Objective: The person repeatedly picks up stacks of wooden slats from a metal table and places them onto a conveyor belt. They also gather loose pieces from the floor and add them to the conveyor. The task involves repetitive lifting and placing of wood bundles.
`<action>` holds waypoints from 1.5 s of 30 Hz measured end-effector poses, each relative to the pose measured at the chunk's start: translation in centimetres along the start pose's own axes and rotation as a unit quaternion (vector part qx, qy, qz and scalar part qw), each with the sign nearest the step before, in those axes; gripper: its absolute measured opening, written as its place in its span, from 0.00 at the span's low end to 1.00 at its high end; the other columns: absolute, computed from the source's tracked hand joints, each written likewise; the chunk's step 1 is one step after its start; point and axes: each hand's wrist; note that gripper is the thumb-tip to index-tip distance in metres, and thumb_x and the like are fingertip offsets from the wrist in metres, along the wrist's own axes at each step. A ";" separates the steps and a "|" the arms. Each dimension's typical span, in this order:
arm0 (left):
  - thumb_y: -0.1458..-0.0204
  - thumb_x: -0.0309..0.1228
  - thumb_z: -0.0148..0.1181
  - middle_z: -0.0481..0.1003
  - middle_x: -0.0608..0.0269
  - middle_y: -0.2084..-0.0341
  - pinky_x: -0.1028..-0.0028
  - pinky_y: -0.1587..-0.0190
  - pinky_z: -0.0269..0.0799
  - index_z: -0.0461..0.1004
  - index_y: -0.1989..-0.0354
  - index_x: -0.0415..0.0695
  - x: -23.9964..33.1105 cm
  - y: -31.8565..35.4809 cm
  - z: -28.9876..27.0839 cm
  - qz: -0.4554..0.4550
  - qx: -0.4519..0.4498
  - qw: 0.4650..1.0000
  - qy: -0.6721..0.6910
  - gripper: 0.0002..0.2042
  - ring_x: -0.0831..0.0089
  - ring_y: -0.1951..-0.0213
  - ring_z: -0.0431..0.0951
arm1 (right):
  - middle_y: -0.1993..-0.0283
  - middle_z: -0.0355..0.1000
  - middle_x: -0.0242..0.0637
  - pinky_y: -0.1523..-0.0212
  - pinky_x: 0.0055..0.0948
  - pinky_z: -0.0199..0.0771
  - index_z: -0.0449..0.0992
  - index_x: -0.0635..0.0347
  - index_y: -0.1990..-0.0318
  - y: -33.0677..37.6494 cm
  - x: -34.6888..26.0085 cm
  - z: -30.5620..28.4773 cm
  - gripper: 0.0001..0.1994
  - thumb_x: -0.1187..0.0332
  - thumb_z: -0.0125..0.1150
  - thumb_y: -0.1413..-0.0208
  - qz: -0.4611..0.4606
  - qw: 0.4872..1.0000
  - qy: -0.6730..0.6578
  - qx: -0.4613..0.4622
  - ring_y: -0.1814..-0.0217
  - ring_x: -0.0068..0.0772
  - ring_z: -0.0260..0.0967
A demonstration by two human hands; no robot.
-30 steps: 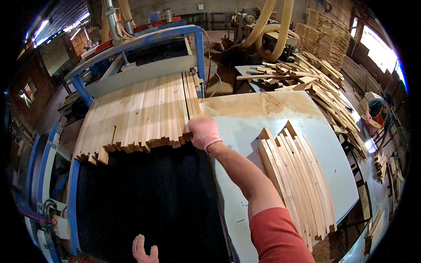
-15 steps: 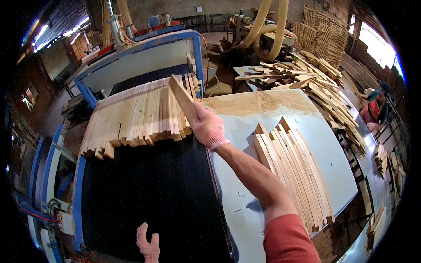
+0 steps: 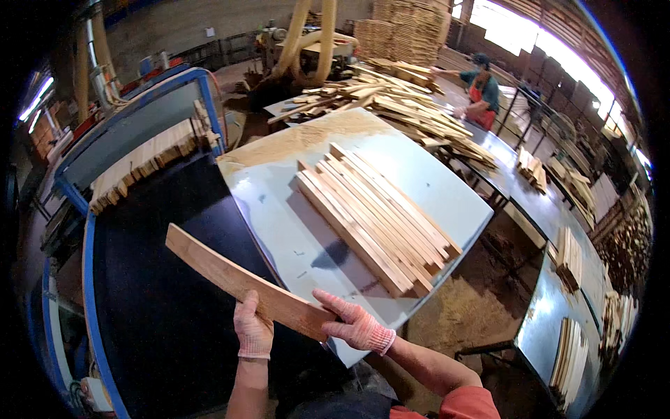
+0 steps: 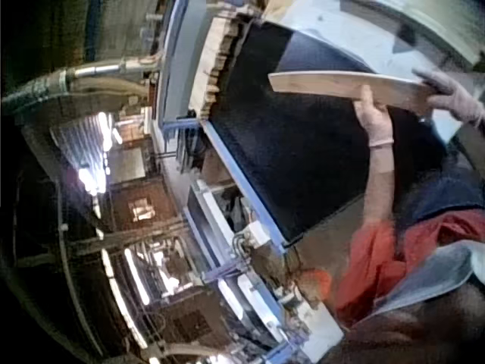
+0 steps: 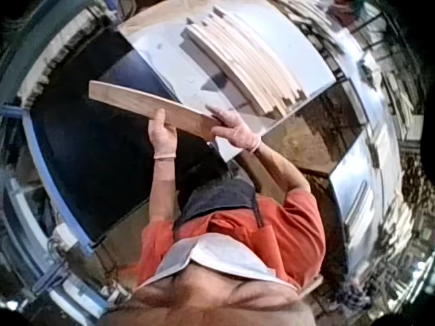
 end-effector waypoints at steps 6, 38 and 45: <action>0.34 0.27 0.65 0.77 0.61 0.43 0.65 0.34 0.74 0.67 0.30 0.39 -3.0 1.6 2.0 -0.100 -0.106 0.989 -0.034 0.25 0.67 0.41 0.78 | 0.27 0.72 0.46 0.30 0.44 0.80 0.56 0.51 0.16 2.7 -4.0 -7.1 0.44 0.64 0.74 0.36 0.051 0.993 0.105 -0.002 0.27 0.41 0.72; 0.41 0.29 0.68 0.79 0.61 0.45 0.66 0.34 0.74 0.71 0.33 0.37 -12.4 -0.6 14.6 -0.108 0.017 0.989 -0.100 0.27 0.70 0.44 0.79 | 0.50 0.86 0.44 0.42 0.36 0.84 0.78 0.68 0.37 -16.8 0.8 -30.0 0.31 0.57 0.76 0.43 0.117 0.977 0.170 0.053 0.50 0.32 0.84; 0.42 0.27 0.66 0.79 0.60 0.43 0.68 0.34 0.74 0.72 0.32 0.36 -2.0 10.2 6.1 0.003 0.147 0.976 -0.163 0.28 0.71 0.44 0.79 | 0.49 0.86 0.46 0.43 0.37 0.83 0.77 0.66 0.39 -17.0 2.9 -11.5 0.32 0.56 0.79 0.46 -0.012 0.980 0.171 -0.105 0.49 0.40 0.86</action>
Point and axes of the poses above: each hand's wrist, its own y-axis away from the middle knuckle, its own z-axis out of the palm, x = y × z
